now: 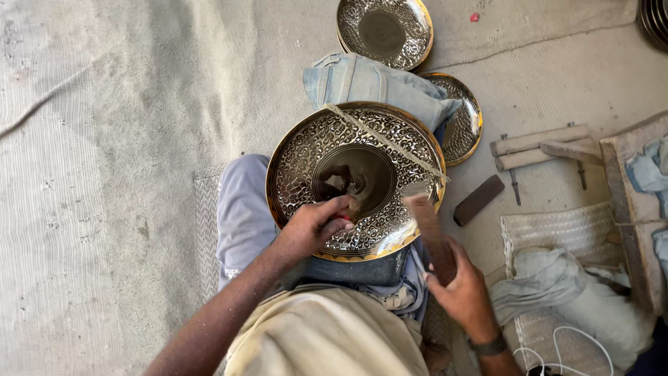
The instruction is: The person sits on the floor and uses a hammer and chisel to emboss a decorative pattern into a large brass plate. They repeatedly strike the chisel against the plate's surface to create a textured design.
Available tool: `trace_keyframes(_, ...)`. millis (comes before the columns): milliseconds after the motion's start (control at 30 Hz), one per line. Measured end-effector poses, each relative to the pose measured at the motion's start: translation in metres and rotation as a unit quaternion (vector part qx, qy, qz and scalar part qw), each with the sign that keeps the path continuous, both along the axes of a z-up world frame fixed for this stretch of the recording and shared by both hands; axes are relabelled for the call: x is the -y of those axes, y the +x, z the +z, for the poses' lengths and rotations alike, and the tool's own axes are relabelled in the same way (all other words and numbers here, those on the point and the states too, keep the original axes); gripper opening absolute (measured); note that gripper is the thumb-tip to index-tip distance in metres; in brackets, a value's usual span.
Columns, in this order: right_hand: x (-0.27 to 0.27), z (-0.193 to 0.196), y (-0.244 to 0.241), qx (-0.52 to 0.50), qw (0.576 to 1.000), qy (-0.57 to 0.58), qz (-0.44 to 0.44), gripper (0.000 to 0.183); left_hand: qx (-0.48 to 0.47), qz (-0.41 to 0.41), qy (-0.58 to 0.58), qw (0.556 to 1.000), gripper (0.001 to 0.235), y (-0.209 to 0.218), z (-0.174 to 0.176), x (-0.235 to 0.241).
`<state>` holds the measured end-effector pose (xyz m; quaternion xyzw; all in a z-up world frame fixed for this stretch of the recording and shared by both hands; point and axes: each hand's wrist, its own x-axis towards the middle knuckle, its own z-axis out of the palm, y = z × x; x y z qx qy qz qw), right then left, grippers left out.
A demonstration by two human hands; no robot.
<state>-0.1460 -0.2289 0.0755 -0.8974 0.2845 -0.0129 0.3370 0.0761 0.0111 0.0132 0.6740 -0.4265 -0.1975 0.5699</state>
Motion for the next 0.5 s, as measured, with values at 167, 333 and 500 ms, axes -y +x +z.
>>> trace_keyframes(167, -0.015, -0.038, -0.039, -0.022, 0.993, 0.02, -0.115, 0.077, -0.021, -0.165, 0.09, 0.982, 0.047, 0.017, -0.002, 0.018)
trace_keyframes(333, -0.034, -0.07, -0.078, -0.026, 0.993, -0.018, -0.11, 0.075, 0.041, -0.237, 0.037, 0.97, 0.054, 0.028, -0.01, 0.035)
trace_keyframes(500, -0.03, -0.076, -0.086, 0.098, 0.975, 0.102, -0.174, 0.06, 0.041, -0.252, 0.092, 0.963, 0.053, 0.026, -0.009, 0.038)
